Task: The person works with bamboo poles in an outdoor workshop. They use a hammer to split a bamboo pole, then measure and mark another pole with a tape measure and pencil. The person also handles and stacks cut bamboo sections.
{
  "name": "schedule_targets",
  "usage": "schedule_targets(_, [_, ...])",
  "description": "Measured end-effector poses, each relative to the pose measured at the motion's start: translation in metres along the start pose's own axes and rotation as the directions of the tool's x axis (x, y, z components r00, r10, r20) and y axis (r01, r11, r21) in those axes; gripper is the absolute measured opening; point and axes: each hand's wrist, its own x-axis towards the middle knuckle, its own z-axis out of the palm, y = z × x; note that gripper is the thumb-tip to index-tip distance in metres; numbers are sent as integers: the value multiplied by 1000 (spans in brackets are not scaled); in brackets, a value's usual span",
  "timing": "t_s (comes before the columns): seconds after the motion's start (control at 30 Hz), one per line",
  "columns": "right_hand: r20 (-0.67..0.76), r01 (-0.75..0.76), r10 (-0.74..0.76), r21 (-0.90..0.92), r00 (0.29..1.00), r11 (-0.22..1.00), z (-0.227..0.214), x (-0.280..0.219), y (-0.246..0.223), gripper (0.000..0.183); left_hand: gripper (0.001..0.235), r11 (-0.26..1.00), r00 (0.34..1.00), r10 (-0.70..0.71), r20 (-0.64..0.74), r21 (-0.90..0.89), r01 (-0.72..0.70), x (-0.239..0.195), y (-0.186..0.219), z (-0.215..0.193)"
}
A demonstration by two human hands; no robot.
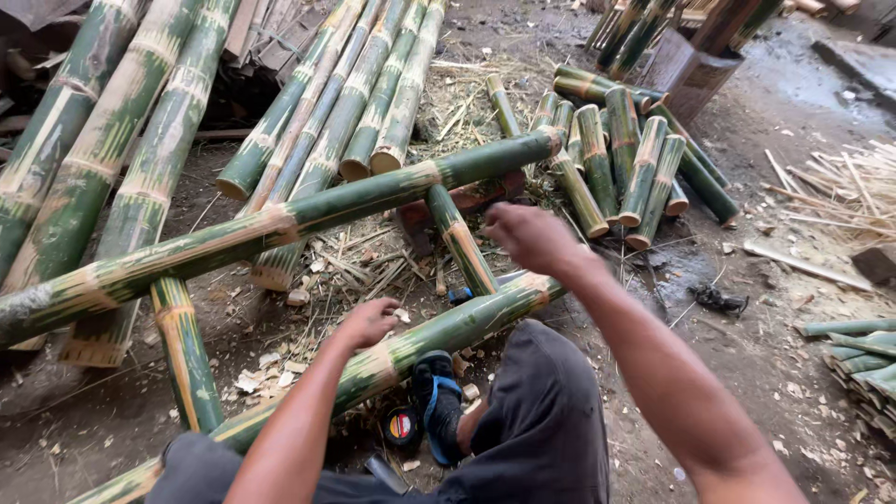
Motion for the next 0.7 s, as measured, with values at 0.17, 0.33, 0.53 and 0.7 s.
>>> schedule_targets(0.17, [235, 134, -144, 61, 961, 989, 71, 55, -46, 29, 56, 982, 993, -121, 11, 149, 118, 3, -34, -51])
schedule_targets(0.33, [390, 137, -185, 149, 902, 979, 176, 113, -59, 30, 50, 997, 982, -55, -182, -65, 44, 19, -89, -90])
schedule_targets(0.53, [553, -359, 17, 516, 833, 778, 319, 195, -47, 45, 47, 757, 878, -414, -241, -626, 185, 75, -149, -76])
schedule_targets(0.7, [614, -596, 62, 782, 787, -179, 452, 272, -45, 81, 52, 280, 856, -459, -239, -953, -117, 140, -200, -50])
